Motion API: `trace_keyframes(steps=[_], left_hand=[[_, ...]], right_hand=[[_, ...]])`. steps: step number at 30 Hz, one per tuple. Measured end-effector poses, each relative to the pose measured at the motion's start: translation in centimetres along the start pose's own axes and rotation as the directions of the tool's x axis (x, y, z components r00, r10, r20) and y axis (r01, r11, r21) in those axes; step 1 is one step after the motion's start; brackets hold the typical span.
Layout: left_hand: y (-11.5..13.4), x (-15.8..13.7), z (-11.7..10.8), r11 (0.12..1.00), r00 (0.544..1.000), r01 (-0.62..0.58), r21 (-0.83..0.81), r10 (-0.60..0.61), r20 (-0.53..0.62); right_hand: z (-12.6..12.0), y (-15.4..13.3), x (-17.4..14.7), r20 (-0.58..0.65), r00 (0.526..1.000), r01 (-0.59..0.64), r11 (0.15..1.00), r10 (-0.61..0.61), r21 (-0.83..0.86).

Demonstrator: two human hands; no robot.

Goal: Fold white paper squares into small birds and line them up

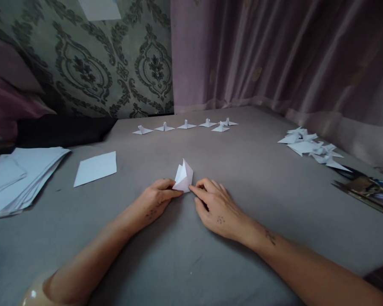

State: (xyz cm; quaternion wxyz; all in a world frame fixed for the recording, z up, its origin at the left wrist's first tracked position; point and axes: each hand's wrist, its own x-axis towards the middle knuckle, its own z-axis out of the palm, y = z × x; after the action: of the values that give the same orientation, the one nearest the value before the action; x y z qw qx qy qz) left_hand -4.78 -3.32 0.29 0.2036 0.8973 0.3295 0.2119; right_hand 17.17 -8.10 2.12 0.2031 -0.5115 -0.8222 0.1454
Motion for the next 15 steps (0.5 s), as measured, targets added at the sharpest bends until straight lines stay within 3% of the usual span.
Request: trace_keyframes(steps=[6,15], left_hand=[[0.8,0.2,-1.1,0.992,0.992,0.126,-0.029,-0.126,0.017],[1.1,0.4,-1.2,0.893,0.912,0.389,-0.227,-0.408,-0.042]], right_hand=[[-0.3,-0.5,-0.4,0.042,0.998,0.053,0.994,-0.049,-0.101],[0.2,-0.7,-0.2,0.036,0.994,0.112,0.975,-0.107,-0.192]])
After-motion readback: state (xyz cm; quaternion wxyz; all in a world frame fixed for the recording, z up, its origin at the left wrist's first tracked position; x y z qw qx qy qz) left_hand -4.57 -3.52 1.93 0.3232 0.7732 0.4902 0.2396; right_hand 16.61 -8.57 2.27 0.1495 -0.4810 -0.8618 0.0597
